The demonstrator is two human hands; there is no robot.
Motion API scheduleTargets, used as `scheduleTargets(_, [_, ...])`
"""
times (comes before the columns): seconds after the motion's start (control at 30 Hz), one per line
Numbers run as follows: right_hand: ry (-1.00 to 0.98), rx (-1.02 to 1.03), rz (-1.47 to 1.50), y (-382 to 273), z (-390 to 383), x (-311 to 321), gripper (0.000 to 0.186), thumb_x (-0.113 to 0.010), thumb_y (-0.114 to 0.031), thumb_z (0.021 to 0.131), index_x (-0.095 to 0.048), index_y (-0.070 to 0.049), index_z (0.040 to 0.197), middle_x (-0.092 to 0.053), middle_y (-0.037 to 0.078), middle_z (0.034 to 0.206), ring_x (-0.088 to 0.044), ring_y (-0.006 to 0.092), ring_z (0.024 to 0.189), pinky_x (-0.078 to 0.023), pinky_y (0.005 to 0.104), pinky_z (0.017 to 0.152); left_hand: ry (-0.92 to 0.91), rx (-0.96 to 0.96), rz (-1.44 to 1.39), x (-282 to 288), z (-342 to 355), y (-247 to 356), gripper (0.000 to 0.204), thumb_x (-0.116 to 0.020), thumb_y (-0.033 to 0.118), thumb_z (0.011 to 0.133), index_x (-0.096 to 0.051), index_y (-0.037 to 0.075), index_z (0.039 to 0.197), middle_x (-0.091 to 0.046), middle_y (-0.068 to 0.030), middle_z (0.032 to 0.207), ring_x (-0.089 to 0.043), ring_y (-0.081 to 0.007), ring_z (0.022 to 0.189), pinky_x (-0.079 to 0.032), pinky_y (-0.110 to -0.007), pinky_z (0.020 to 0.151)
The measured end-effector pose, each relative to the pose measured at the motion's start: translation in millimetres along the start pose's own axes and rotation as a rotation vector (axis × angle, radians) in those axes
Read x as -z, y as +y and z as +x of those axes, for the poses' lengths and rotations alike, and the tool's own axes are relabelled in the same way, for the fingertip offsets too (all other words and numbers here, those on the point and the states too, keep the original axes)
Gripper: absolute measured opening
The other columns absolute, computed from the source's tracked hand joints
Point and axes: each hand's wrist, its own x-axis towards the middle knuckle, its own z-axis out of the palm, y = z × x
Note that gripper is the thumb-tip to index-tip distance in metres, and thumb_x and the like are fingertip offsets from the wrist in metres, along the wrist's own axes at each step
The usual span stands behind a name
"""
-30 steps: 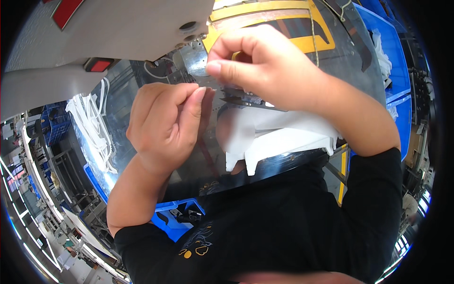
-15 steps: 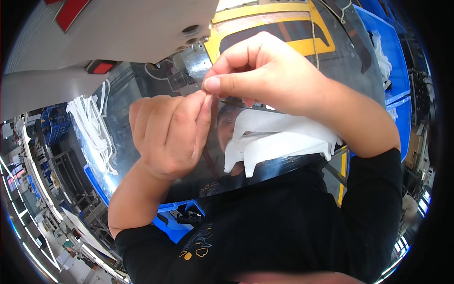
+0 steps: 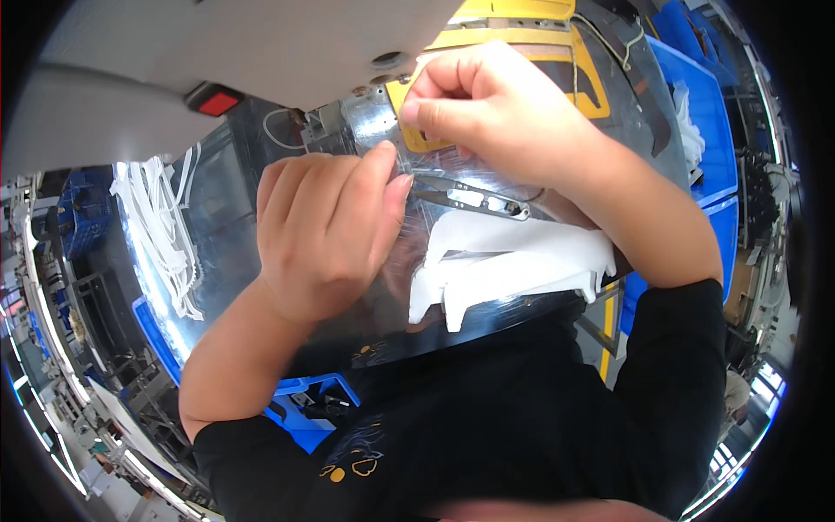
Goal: Operating an industrial sewing machine to sew leather or textile components for goods.
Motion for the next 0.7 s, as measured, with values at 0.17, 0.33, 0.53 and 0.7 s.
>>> scheduleTargets(0.17, [0.12,-0.177,-0.229,-25,18,-2,0.029,-0.075,-0.027,0.095,-0.075,0.002,0.093,-0.071,0.01,0.071,-0.068,0.018,0.062,-0.057,0.0361,0.066,-0.09,0.051,-0.027,3,-2,-3,0.029,-0.085,0.007,0.081,-0.076,0.001,0.108,-0.069,-0.0091,0.086,-0.067,-0.0296,0.077,-0.053,-0.04,0.076])
scheduleTargets(0.33, [0.093,-0.258,-0.404,-46,22,-9,0.027,-0.074,-0.026,0.095,-0.079,0.001,0.092,-0.075,0.011,0.076,-0.074,0.0179,0.069,-0.059,0.0346,0.07,-0.172,0.089,-0.064,7,-8,-7,0.029,-0.086,0.011,0.077,-0.073,0.001,0.102,-0.067,-0.0096,0.09,-0.066,-0.0301,0.083,-0.053,-0.042,0.078])
scheduleTargets(0.53, [0.191,-0.143,-0.368,-31,22,-15,0.029,-0.075,-0.028,0.096,-0.081,0.0,0.092,-0.076,0.009,0.076,-0.074,0.0153,0.068,-0.058,0.0307,0.068,-0.162,0.096,-0.05,1,-13,-7,0.03,-0.085,0.015,0.076,-0.073,0.002,0.1,-0.063,-0.0091,0.089,-0.065,-0.0293,0.084,-0.052,-0.041,0.08])
scheduleTargets(0.7, [0.243,-0.22,-0.366,-14,25,-10,0.04,-0.078,-0.038,0.092,-0.081,0.001,0.086,-0.076,0.011,0.074,-0.075,0.019,0.068,-0.06,0.0318,0.07,-0.18,0.098,-0.048,-1,-14,-7,0.029,-0.084,0.017,0.076,-0.071,0.003,0.099,-0.061,-0.0083,0.087,-0.063,-0.0287,0.084,-0.051,-0.041,0.079])
